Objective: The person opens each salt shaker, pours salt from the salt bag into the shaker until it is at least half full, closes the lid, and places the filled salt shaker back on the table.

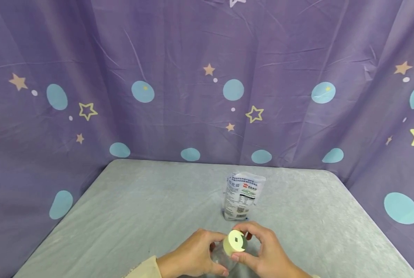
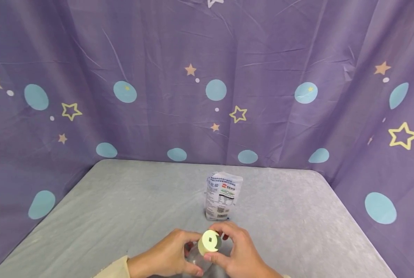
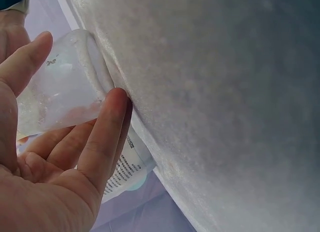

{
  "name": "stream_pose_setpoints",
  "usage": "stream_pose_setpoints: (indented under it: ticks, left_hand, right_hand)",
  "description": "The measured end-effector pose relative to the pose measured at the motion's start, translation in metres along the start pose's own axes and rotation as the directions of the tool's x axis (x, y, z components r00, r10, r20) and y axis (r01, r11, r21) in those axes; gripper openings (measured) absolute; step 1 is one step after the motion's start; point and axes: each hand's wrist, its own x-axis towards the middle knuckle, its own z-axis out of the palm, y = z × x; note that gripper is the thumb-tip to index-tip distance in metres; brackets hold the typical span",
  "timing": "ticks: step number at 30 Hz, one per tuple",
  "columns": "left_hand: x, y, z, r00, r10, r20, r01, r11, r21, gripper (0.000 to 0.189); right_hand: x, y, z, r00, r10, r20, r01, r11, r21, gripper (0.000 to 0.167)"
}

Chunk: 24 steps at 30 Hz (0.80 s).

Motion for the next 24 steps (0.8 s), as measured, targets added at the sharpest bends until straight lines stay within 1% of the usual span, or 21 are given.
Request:
stream_pose_setpoints:
  ticks: [8,15,24]
  left_hand:
    - [-0.0005,0.0019,0.0001,1.0,0.011,-0.004,-0.01,1.0,0.021,0.054]
    - [-0.0001,0.0021,0.0004,0.999,0.032,-0.009,-0.031,0.998,0.062,0.051]
    - [0.0009,0.0033,0.0004,1.0,0.015,-0.004,-0.015,0.996,0.085,0.052]
  right_hand:
    - [0.0005,-0.0005,-0.0021,1.0,0.001,0.013,-0.001,1.0,0.004,0.043]
    - [0.0005,0.0008,-0.0027,1.0,0.005,0.024,-0.005,1.0,0.023,0.044]
    - [0.0007,0.0036,-0.0035,0.999,-0.032,0.032,0.03,0.998,0.054,0.046]
